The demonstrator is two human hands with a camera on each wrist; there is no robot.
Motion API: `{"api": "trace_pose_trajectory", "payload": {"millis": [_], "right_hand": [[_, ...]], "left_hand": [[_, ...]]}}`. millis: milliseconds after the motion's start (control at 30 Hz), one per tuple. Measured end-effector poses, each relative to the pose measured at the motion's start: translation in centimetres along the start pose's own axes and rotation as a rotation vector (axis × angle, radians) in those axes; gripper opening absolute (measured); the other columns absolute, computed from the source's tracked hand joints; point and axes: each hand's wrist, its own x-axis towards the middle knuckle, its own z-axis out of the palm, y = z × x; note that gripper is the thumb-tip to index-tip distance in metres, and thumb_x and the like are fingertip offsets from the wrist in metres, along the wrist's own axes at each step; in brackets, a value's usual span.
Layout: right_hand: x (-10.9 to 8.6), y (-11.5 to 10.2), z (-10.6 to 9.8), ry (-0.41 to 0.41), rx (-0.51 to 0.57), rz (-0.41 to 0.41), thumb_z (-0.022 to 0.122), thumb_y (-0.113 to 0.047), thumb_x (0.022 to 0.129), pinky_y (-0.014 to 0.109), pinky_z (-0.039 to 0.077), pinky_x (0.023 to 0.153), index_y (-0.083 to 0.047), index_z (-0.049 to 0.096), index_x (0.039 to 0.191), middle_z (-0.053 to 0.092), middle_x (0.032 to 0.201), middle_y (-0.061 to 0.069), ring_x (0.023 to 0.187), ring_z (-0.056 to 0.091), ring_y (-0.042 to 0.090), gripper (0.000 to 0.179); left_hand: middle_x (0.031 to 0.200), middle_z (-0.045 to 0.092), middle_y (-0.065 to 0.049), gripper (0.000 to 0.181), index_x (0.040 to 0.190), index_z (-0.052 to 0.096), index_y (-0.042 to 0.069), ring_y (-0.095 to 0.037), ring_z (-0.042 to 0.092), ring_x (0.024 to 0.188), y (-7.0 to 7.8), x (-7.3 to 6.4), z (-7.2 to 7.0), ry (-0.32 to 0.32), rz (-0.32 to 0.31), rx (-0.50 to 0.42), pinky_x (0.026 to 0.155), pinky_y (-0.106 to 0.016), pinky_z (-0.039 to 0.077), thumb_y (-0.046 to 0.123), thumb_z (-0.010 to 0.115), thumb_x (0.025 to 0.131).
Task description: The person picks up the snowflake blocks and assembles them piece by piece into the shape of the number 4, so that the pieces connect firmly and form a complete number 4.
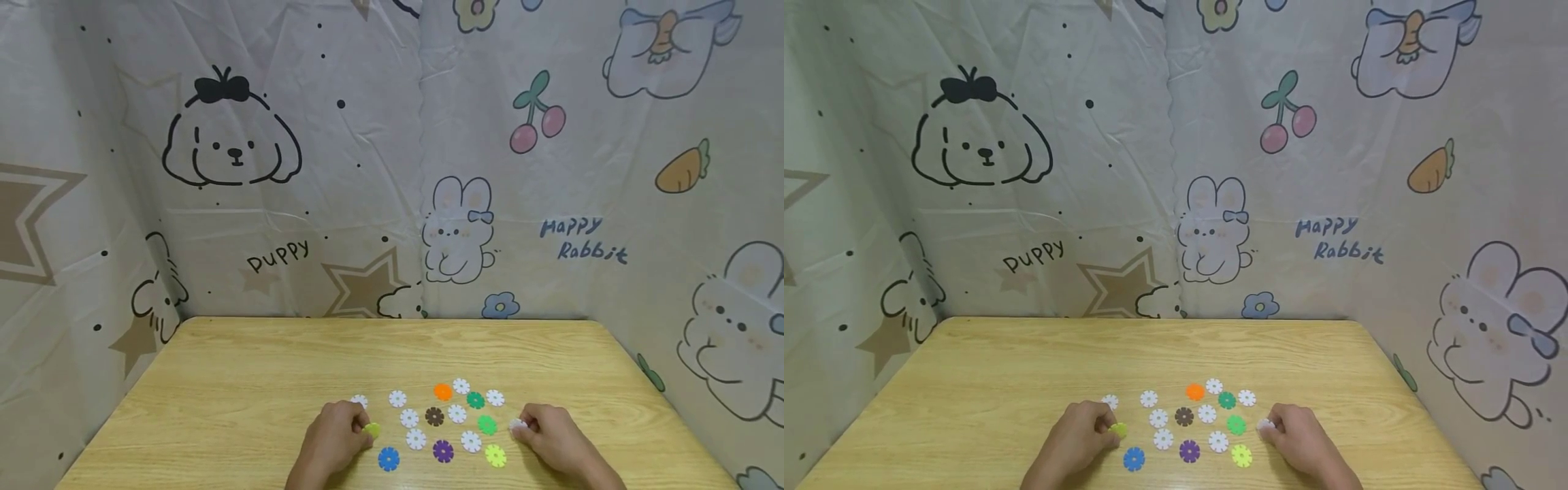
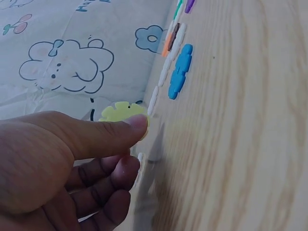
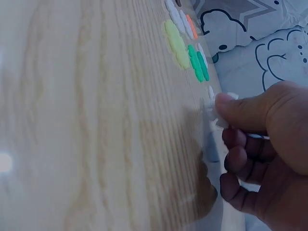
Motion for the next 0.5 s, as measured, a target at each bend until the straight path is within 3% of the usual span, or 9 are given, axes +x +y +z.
{"api": "trace_pose_trajectory", "payload": {"millis": [233, 500], "right_hand": [[0.5, -0.3, 0.0, -0.004, 0.008, -0.074, 0.072, -0.019, 0.093, 0.025, 0.039, 0.058, -0.011, 0.062, 0.081, 0.053, 0.07, -0.006, 0.064, 0.045, 0.009, 0.017], [0.7, -1.1, 0.5, 0.052, 0.085, -0.017, 0.073, -0.021, 0.092, 0.026, 0.042, 0.06, -0.009, 0.065, 0.082, 0.056, 0.072, -0.004, 0.067, 0.047, 0.013, 0.017]], "left_hand": [[0.069, 0.052, 0.011, 0.02, 0.076, 0.069, 0.016, -0.005, 0.047, 0.064, 0.2, -0.1, 0.0, 0.055, 0.033, 0.014, 0.055, -0.027, 0.041, 0.009, 0.087, 0.074], [0.068, 0.051, 0.015, 0.019, 0.075, 0.068, 0.019, -0.002, 0.046, 0.063, 0.7, -0.1, 0.3, 0.144, 0.098, 0.026, 0.054, -0.026, 0.04, 0.009, 0.083, 0.075]]}}
